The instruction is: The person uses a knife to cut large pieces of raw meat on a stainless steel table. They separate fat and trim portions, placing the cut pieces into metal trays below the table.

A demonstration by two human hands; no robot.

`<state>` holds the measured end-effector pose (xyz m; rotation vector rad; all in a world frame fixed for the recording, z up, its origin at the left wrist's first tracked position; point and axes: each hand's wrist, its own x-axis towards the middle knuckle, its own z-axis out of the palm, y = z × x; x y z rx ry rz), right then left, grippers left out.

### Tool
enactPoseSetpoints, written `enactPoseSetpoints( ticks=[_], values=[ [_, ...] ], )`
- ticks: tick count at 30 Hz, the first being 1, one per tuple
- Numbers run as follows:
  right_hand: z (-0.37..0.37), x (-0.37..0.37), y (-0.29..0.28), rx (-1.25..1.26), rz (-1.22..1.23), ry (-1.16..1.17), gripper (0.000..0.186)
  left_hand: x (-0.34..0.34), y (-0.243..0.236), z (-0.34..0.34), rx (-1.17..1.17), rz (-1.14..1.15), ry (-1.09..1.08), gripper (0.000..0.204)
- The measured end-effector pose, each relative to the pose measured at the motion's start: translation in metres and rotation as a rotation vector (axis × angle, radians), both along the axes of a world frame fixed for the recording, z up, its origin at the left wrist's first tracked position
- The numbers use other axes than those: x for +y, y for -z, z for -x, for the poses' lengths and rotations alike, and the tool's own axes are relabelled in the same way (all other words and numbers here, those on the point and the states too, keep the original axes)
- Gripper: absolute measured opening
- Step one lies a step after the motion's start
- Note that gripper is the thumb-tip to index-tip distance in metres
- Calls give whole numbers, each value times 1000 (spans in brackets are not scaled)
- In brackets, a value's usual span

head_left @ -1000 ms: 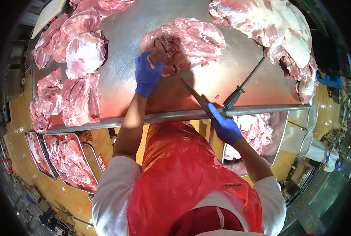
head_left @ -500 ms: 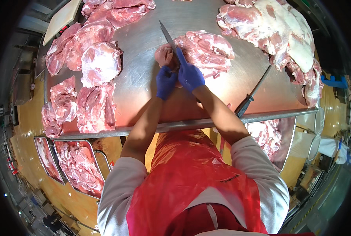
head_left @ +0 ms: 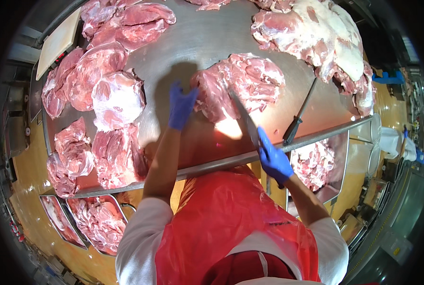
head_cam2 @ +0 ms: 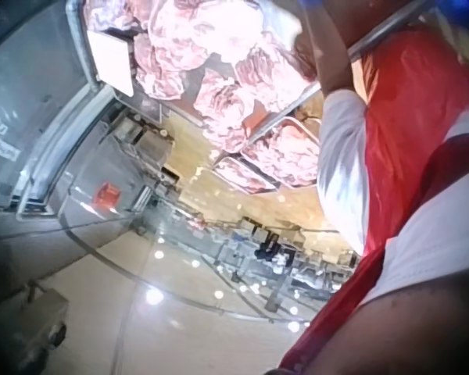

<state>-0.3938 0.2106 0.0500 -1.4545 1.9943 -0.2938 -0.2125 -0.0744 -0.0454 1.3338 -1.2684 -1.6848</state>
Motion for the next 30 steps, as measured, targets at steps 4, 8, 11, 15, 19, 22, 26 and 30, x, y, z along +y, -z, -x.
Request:
enactPoseSetpoints(
  ticks=[4, 8, 11, 15, 19, 22, 26, 30],
  values=[
    [-30, -154, 17, -191, 329, 204, 68, -35, 25, 7, -259, 320, 91, 48],
    [-32, -261, 44, -37, 118, 298, 74, -38, 28, 41, -360, 352, 114, 46],
    [-50, -233, 45, -60, -1, 249, 77, -48, 38, 29, -280, 420, 102, 31],
    [-55, -121, 74, -118, 215, 42, 80, -62, 73, 19, -170, 543, 106, 16],
    [-42, -174, 43, -175, -68, 212, 84, -35, 9, 46, -171, 524, 164, 12],
    [-19, -217, 53, -290, 4, 289, 79, -37, -18, 58, 112, 853, 184, 11],
    [-19, -144, 66, -319, 92, 11, 76, -70, -52, 59, -505, 1294, 35, 9],
    [-43, -74, 26, -630, -322, -58, 75, -74, -135, 44, -82, 1023, -21, 12]
  ],
)
